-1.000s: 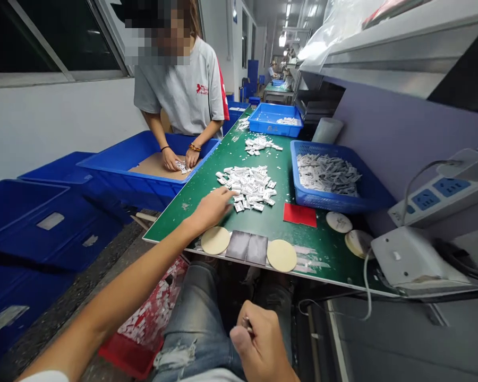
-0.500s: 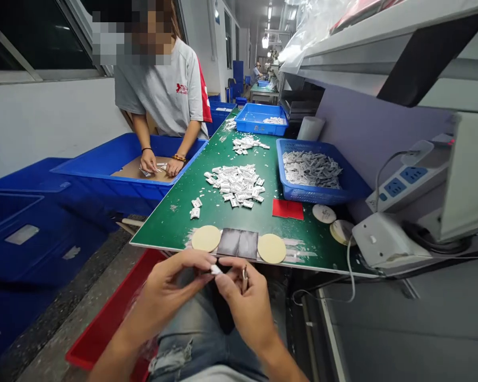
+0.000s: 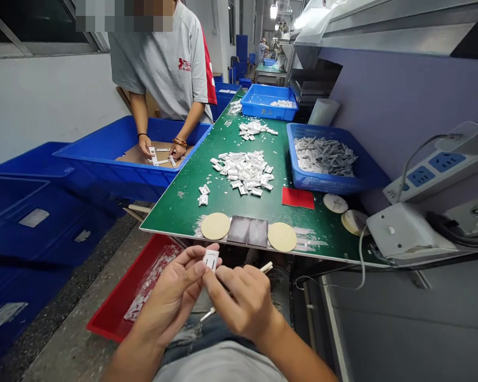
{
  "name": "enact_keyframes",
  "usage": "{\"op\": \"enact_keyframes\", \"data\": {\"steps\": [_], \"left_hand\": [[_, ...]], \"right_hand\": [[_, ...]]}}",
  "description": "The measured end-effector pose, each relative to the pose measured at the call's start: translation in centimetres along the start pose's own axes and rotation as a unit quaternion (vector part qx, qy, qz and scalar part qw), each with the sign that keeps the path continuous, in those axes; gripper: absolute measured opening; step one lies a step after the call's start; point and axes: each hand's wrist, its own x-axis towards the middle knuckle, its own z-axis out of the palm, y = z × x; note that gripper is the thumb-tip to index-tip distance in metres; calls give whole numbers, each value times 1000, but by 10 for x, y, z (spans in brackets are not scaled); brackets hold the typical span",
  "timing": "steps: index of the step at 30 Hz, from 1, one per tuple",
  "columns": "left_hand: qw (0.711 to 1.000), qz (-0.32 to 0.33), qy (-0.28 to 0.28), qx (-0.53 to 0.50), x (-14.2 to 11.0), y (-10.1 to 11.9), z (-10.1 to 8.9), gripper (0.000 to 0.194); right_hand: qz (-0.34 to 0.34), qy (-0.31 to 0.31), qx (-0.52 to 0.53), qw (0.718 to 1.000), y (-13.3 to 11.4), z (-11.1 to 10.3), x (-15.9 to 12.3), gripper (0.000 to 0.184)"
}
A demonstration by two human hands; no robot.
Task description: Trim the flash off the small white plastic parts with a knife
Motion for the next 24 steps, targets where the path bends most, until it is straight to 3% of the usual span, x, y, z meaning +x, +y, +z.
{"op": "enact_keyframes", "data": {"steps": [3,5,8,12,24], "left_hand": [[998,-17,36,-53,-2,6,-4,35],[994,-42,38,-90,-3,8,-6,40],[986,-91,9,-143,-8,7,-5,38],[976,-110,-25,-184,-13,5,0,28],[972,-144,-35,-181,-15,1,3,25]], "right_hand": [[88,-19,57,994,-1,-8,9,20],[148,-47,79,985,-3,-14,15,24],[108,-98,48,988,-3,-17,20,43],[57,-117,-20,991,-1,-15,21,61],[52,-103,-98,988,-2,-18,25,62]]}}
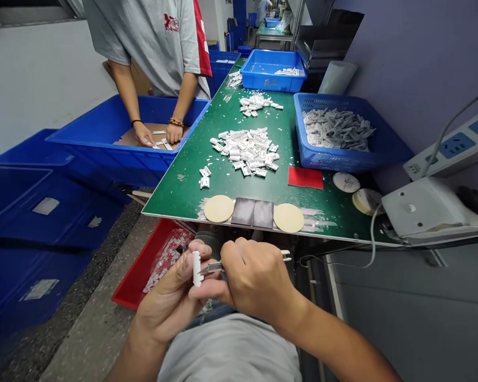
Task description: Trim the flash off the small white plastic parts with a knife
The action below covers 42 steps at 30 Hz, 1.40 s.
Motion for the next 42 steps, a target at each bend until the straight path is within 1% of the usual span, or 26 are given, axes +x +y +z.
{"op": "enact_keyframes", "data": {"steps": [8,15,20,22,24,26,27,28,29,30,31,32,33,34,35,36,37,38,39,40,41,42], "left_hand": [[1000,8,18,-3,-1,-1,2,24],[1000,5,-4,-27,1,-3,2,21],[999,1,-4,-36,1,-3,4,21],[999,-2,-3,-36,1,-4,5,20],[999,-5,2,-33,1,-5,6,21],[1000,21,14,-11,2,-7,5,23],[998,53,23,13,3,-8,4,22],[993,99,34,46,4,-9,3,21],[984,152,43,84,5,-10,2,20],[971,201,47,121,6,-10,1,18],[960,233,43,151,6,-9,0,16],[954,243,32,172,6,-9,-1,16],[954,235,15,183,6,-7,-1,16],[959,213,-7,188,6,-6,-2,15],[964,188,-28,187,6,-4,-2,15],[968,171,-44,179,6,-3,-2,15],[971,165,-54,167,7,-1,-2,16],[972,168,-56,155,7,1,-2,17],[972,173,-52,147,8,3,-1,18],[973,177,-42,145,8,4,-2,18],[972,178,-32,150,9,5,-2,19],[971,175,-23,162,9,6,-3,19]], "right_hand": [[0,7,-15,1000,1,1,-2,61],[0,17,-20,1000,1,3,-1,61],[1,26,0,1000,2,5,-4,61],[-5,33,16,999,2,8,-7,61],[-9,37,60,998,1,10,-9,60],[7,36,171,985,-1,11,-11,59],[33,21,253,967,-2,11,-12,57],[74,-3,341,937,-4,11,-12,53],[126,-31,429,894,-6,11,-12,48],[182,-59,513,837,-8,10,-12,42],[233,-84,590,769,-10,10,-12,38],[272,-104,656,696,-12,11,-11,35],[297,-117,712,626,-13,11,-11,36],[305,-131,753,568,-14,11,-10,38],[306,-146,773,537,-15,10,-10,41],[306,-156,764,547,-15,9,-10,43],[305,-159,729,592,-14,8,-10,43],[297,-154,671,662,-13,6,-10,42],[278,-139,595,741,-11,3,-10,39],[246,-116,509,817,-9,1,-10,38],[204,-92,423,878,-7,-1,-10,40],[154,-68,343,924,-4,-2,-9,45]]}}
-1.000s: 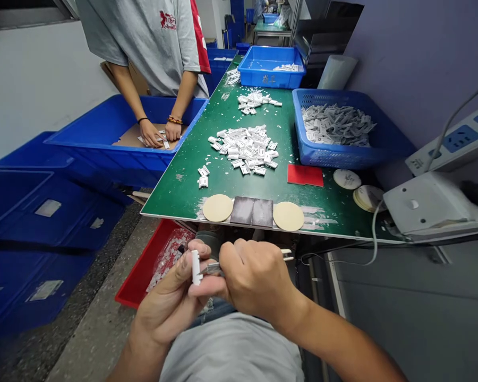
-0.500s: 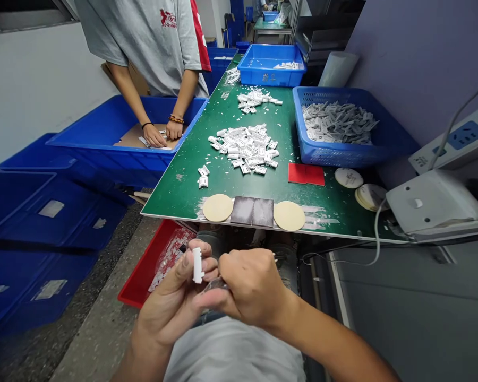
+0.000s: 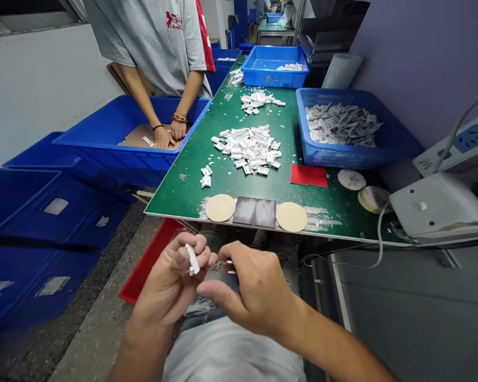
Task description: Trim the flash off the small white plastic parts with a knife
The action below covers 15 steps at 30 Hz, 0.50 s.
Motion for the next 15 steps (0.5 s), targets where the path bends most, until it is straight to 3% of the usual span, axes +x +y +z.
{"op": "enact_keyframes", "data": {"steps": [2,5,9,15], "left_hand": [[999,-13,5,32,0,1,-3,21],[997,-18,19,74,-2,2,-5,20],[993,-9,47,110,-3,6,-4,19],[991,-14,54,119,-3,9,-2,15]], "right_hand": [[-92,33,-147,984,2,-3,2,55],[-155,55,-292,942,3,-4,7,61],[-173,63,-373,909,1,-3,12,62],[-160,50,-416,894,1,-3,13,62]]}}
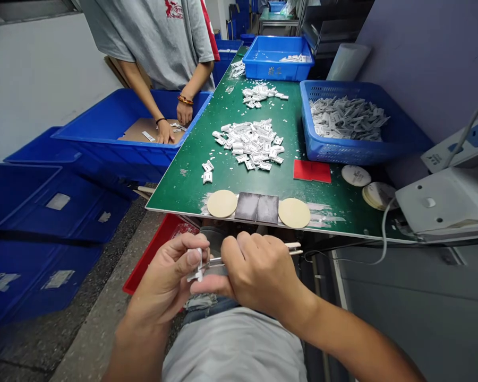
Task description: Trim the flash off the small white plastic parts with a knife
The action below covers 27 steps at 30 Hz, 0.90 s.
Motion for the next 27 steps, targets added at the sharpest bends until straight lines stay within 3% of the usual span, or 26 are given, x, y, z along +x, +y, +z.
{"op": "enact_keyframes", "data": {"steps": [18,21,23,25,26,27], "left_hand": [[999,0,27,32,0,-6,4,18],[998,7,20,53,-2,-10,3,18],[993,40,16,109,9,-6,-2,20],[959,130,52,246,36,7,-11,26],[917,192,89,338,54,17,-16,29],[855,246,124,440,75,29,-23,32]], "right_hand": [[-11,13,20,1000,3,5,-5,59],[1,19,75,997,7,8,-7,60],[15,-6,174,985,9,12,-19,62],[28,-46,279,959,7,15,-45,60],[42,-34,289,956,3,16,-63,52],[46,-31,285,957,-3,17,-83,42]]}}
